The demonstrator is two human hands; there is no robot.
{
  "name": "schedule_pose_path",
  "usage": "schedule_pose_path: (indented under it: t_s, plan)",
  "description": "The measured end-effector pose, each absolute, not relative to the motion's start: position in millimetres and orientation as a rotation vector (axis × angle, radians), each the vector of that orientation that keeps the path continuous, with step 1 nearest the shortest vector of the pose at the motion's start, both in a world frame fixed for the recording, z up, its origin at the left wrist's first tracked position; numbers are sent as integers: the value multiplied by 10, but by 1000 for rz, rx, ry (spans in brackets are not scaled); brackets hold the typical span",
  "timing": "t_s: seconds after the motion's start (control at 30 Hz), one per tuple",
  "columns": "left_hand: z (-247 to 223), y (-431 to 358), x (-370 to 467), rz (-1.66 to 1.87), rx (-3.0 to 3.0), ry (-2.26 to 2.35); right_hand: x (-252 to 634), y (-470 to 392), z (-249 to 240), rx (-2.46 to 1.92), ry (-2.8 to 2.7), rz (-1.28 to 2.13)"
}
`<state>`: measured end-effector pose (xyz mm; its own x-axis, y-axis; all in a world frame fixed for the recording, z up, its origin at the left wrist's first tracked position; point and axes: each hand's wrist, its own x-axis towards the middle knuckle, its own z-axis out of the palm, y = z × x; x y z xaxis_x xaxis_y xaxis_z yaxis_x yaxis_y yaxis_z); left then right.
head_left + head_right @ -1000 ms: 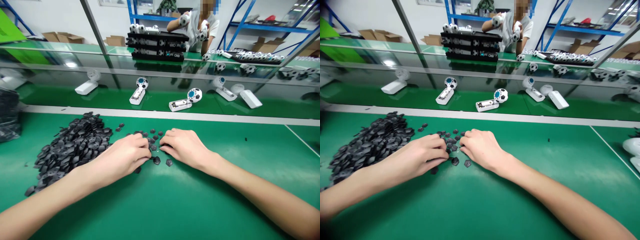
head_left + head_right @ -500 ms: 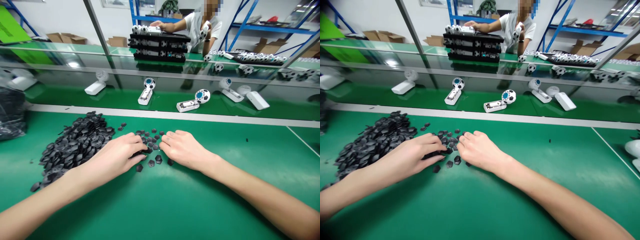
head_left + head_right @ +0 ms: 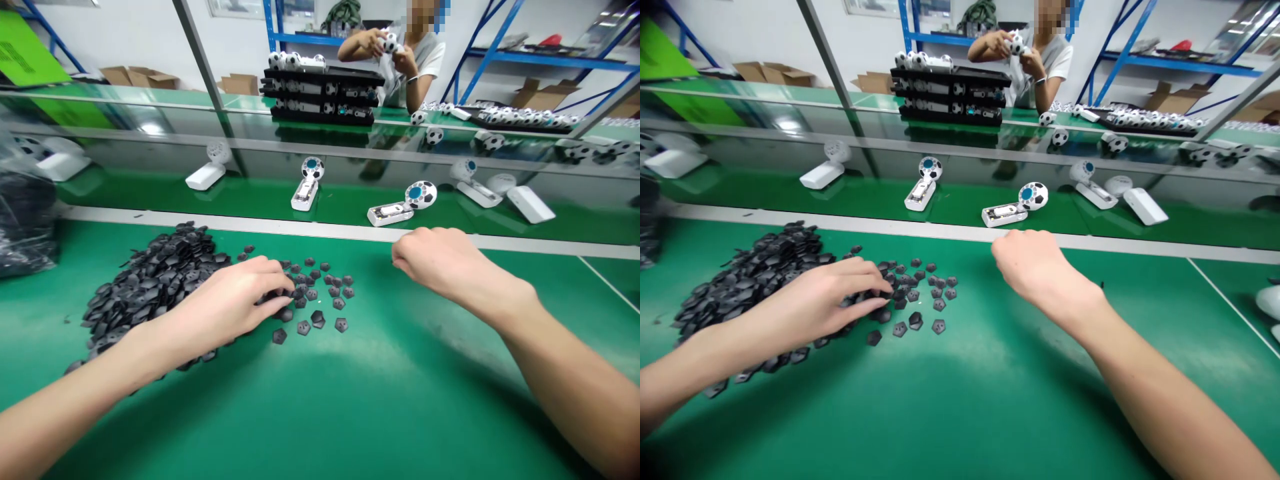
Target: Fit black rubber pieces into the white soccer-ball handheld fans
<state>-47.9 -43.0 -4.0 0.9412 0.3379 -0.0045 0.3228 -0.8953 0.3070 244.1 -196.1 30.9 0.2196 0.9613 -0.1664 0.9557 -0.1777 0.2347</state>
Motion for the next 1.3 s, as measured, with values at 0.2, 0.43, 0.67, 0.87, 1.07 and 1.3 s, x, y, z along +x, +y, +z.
schedule_pose_path:
  t_s: [0.2,0.43,0.67,0.87,1.07,1.3]
  plan:
    - [8,-462,-614,-70,2751,468,2363,-1984,332,2215,1943,-71]
    - [-59,-557,-465,-122,2732,481,1811,-1843,104,1996,2560,-590]
    - [-1,-535,-474,-119,2589,402,1750,-1816,-88,1881,2666,-711]
    - [19,-515,-411,-190,2606,498,1734,-1810,-98,1888,2647,-646]
    - [125,-438,-355,-33,2582,646,1718,-1832,-60,2020,2590,-563]
    - [238,167,-148,207,2492,924,1597,-1869,-77,1726,2602,-295]
